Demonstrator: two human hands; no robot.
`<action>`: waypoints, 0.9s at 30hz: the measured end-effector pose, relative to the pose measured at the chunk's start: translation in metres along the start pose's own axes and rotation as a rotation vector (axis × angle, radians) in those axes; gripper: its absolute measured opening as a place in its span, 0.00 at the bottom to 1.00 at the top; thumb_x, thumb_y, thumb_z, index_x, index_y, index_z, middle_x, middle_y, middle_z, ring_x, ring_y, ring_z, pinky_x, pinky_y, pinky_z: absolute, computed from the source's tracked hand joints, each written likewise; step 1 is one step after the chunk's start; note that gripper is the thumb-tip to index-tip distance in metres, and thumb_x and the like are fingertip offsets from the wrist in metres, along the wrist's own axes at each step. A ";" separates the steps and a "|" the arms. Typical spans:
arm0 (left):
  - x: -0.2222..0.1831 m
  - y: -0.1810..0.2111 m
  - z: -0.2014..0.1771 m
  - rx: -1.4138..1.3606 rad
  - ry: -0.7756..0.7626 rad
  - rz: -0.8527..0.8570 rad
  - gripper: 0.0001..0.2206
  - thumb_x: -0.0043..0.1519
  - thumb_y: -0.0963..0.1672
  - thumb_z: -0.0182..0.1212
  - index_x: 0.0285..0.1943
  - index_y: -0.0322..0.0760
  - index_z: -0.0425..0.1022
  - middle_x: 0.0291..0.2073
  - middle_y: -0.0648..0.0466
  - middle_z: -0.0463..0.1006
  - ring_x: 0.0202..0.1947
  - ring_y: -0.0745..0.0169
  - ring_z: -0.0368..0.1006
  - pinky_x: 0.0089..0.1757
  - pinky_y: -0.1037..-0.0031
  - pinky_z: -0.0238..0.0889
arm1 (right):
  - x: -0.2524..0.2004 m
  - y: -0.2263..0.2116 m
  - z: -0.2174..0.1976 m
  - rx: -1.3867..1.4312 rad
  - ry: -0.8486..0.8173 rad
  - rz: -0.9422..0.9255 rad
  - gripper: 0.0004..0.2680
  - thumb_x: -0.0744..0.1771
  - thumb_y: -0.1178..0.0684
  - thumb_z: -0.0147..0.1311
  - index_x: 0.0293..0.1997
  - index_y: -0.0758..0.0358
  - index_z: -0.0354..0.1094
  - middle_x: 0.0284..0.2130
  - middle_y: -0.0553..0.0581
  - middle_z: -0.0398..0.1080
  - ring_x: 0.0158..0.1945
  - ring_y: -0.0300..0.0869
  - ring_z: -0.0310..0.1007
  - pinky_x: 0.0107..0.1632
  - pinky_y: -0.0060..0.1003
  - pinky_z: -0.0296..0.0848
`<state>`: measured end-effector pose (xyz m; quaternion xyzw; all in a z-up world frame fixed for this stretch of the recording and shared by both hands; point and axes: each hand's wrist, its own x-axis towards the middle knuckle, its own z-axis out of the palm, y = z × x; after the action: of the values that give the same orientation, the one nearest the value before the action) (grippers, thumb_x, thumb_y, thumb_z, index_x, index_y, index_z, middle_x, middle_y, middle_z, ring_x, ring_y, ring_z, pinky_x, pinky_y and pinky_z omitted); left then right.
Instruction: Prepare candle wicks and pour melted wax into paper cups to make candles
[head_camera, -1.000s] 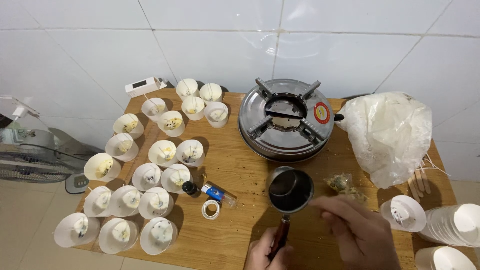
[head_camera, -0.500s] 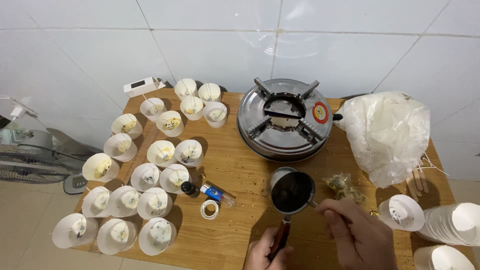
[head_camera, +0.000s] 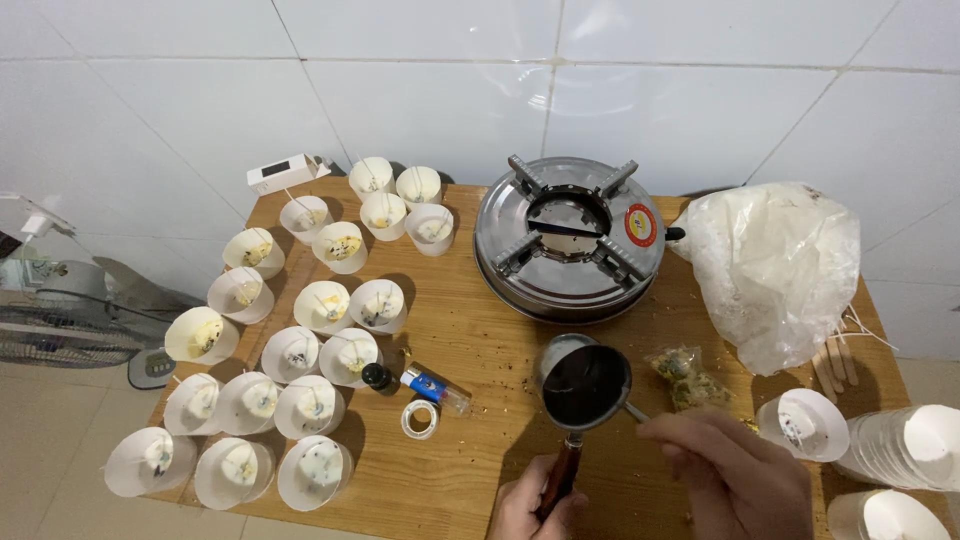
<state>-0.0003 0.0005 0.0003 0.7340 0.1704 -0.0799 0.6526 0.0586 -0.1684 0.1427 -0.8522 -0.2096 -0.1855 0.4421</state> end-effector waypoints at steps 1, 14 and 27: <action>-0.001 0.004 -0.001 0.000 0.000 0.001 0.17 0.50 0.48 0.69 0.49 0.51 0.83 0.26 0.63 0.85 0.27 0.74 0.74 0.35 0.80 0.69 | -0.002 0.000 -0.001 0.000 0.001 0.000 0.10 0.68 0.49 0.46 0.35 0.55 0.78 0.25 0.47 0.74 0.20 0.32 0.66 0.30 0.22 0.64; 0.006 -0.038 0.026 -0.313 0.125 0.123 0.06 0.54 0.38 0.67 0.38 0.37 0.82 0.19 0.57 0.70 0.20 0.69 0.64 0.26 0.76 0.57 | -0.018 0.018 0.010 -0.058 0.141 0.249 0.07 0.66 0.50 0.53 0.37 0.49 0.79 0.21 0.45 0.78 0.19 0.32 0.73 0.29 0.25 0.70; -0.001 0.028 0.025 0.141 0.059 -0.345 0.11 0.49 0.50 0.63 0.37 0.55 0.87 0.23 0.62 0.84 0.29 0.72 0.80 0.38 0.82 0.70 | 0.008 -0.020 -0.077 -0.184 0.611 0.615 0.14 0.74 0.60 0.45 0.29 0.63 0.70 0.28 0.49 0.69 0.38 0.35 0.64 0.47 0.29 0.59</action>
<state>0.0110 -0.0268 0.0233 0.7396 0.3068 -0.1810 0.5710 0.0451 -0.2204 0.2014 -0.8167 0.2114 -0.3065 0.4409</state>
